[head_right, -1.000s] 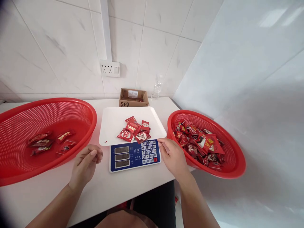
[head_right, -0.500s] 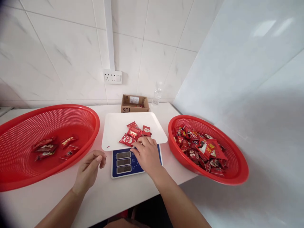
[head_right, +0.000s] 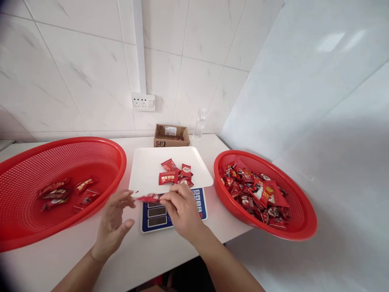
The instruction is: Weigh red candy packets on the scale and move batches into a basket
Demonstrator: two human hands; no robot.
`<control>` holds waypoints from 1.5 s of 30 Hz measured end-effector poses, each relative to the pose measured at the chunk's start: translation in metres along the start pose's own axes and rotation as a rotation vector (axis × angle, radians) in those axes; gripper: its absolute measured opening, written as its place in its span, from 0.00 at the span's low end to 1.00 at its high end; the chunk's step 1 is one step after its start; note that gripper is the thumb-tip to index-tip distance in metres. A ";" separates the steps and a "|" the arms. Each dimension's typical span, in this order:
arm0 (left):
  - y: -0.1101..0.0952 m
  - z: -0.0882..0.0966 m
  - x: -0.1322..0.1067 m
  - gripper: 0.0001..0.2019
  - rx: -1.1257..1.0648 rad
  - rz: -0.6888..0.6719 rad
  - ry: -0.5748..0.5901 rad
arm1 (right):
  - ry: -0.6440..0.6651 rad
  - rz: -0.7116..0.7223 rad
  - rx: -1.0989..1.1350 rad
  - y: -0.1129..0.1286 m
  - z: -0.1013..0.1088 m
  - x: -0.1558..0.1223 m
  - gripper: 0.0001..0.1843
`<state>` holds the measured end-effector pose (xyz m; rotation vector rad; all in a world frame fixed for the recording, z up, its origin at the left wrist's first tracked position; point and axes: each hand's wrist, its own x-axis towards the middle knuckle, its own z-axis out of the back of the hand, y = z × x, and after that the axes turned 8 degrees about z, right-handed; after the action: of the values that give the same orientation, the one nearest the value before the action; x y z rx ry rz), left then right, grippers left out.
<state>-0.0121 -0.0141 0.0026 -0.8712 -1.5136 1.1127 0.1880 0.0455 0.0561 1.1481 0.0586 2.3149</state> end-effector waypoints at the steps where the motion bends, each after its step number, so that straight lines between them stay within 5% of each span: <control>1: -0.001 -0.001 0.000 0.24 0.034 -0.069 -0.012 | 0.009 0.007 0.063 0.007 0.003 0.000 0.09; 4: -0.008 -0.003 -0.002 0.27 0.186 -0.189 0.147 | 0.096 0.034 0.208 0.022 0.009 -0.003 0.09; 7: -0.019 -0.007 -0.002 0.10 0.254 -0.087 0.417 | 0.165 0.018 0.252 0.025 0.013 -0.007 0.09; 9: -0.023 -0.009 -0.001 0.06 0.224 0.026 0.474 | 0.155 -0.017 0.247 0.018 0.015 -0.008 0.09; 13: -0.022 -0.005 0.000 0.10 0.004 0.283 0.342 | 0.120 -0.082 0.021 -0.004 0.017 0.001 0.12; 17: -0.013 0.001 0.002 0.14 -0.226 0.414 0.084 | 0.295 -0.099 -0.301 -0.021 0.006 0.013 0.20; 20: -0.010 0.002 0.004 0.15 -0.274 0.451 -0.001 | 0.422 -0.131 -0.383 -0.024 -0.006 0.016 0.24; 39: -0.015 -0.001 0.007 0.15 -0.268 0.454 -0.002 | 0.602 -0.273 -0.229 -0.035 -0.007 0.041 0.26; 45: -0.019 -0.003 0.004 0.15 -0.306 0.466 -0.036 | 0.439 -0.345 -0.139 -0.044 0.015 0.028 0.25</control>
<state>-0.0101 -0.0158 0.0225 -1.4759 -1.5779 1.2441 0.2056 0.0939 0.0741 0.4991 0.2341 2.1734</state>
